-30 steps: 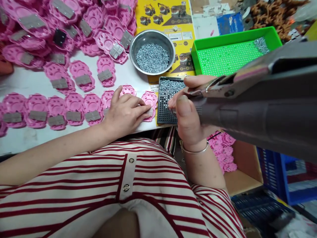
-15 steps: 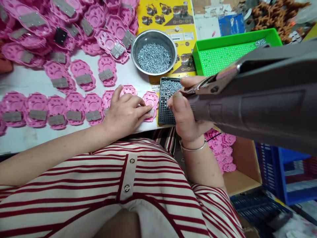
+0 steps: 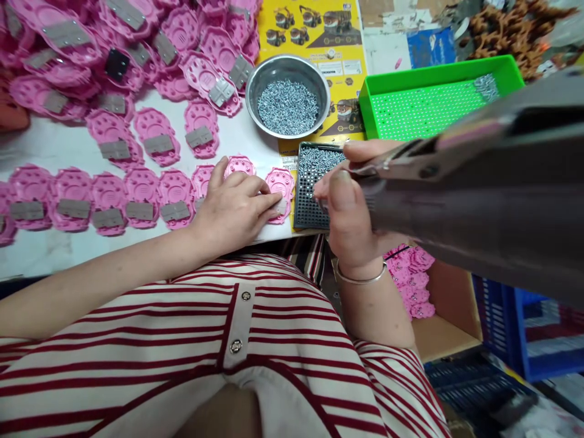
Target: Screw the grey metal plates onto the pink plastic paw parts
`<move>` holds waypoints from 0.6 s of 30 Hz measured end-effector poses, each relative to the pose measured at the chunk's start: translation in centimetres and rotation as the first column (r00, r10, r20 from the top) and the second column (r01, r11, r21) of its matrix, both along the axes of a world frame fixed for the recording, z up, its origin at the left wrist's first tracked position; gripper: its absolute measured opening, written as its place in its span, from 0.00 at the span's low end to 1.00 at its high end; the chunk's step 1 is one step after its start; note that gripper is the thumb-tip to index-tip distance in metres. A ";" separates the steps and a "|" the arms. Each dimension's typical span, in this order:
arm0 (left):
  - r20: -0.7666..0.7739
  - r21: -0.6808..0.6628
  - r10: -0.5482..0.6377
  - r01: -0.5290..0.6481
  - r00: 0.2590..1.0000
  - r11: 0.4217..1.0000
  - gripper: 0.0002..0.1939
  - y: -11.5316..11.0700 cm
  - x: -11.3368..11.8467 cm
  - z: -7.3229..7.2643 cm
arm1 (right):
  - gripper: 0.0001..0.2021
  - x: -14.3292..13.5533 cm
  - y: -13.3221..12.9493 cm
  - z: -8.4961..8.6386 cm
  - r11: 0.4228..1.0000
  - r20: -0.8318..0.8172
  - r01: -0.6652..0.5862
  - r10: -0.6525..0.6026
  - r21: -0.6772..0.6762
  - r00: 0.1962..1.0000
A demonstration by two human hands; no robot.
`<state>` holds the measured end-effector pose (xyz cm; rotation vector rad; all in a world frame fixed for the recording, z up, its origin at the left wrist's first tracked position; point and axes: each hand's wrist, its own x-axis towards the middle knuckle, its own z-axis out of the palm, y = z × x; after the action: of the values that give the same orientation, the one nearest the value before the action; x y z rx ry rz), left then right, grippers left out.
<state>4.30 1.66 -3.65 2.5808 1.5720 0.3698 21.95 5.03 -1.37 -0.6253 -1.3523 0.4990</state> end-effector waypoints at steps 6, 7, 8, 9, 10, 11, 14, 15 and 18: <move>0.010 -0.044 0.010 -0.010 1.000 0.999 0.09 0.2 0.0 0.4 | 0.11 -0.7 -0.8 1.1 0.994 -0.054 -0.108 0.107 -0.023 0.993; 0.012 -0.045 0.009 -0.009 1.000 0.999 0.09 0.2 0.0 0.4 | 0.11 -0.9 -0.8 1.0 0.991 -0.051 -0.124 0.122 -0.045 0.991; 0.014 -0.043 0.008 -0.007 1.000 0.999 0.09 0.1 0.0 0.3 | 0.12 -1.0 -0.8 0.8 0.989 -0.031 -0.131 0.129 -0.073 0.991; 0.017 -0.036 0.007 -0.007 1.000 0.999 0.09 0.1 0.0 0.3 | 0.14 -1.1 -0.6 0.5 0.992 -0.012 -0.115 0.114 -0.059 0.993; 0.019 -0.028 0.007 -0.007 1.000 1.000 0.09 0.1 -0.1 0.3 | 0.16 -1.2 -0.5 0.3 0.996 0.003 -0.079 0.079 0.028 0.997; 0.022 -0.018 0.009 -0.008 1.000 1.000 0.09 0.0 -0.1 0.2 | 0.16 -1.2 -0.3 0.0 0.997 0.031 -0.046 0.044 0.056 0.999; 0.033 -0.001 0.006 -0.006 0.999 1.000 0.09 0.0 -0.2 0.2 | 0.16 -1.1 0.0 -0.5 1.000 0.125 -0.013 0.011 0.012 0.992; 0.035 -0.005 0.004 -0.004 0.999 1.000 0.10 0.0 -0.2 0.2 | 0.15 -1.0 -0.1 -0.6 1.000 0.133 -0.016 0.016 -0.004 0.991; 0.030 -0.026 -0.002 0.003 1.000 1.000 0.11 0.1 -0.3 0.3 | 0.15 -0.6 -0.4 -1.0 0.999 0.088 -0.034 0.033 0.008 0.996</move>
<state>4.01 1.73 -3.31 2.5449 1.5535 0.3836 21.33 4.60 -2.42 -0.6235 -1.4492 0.4968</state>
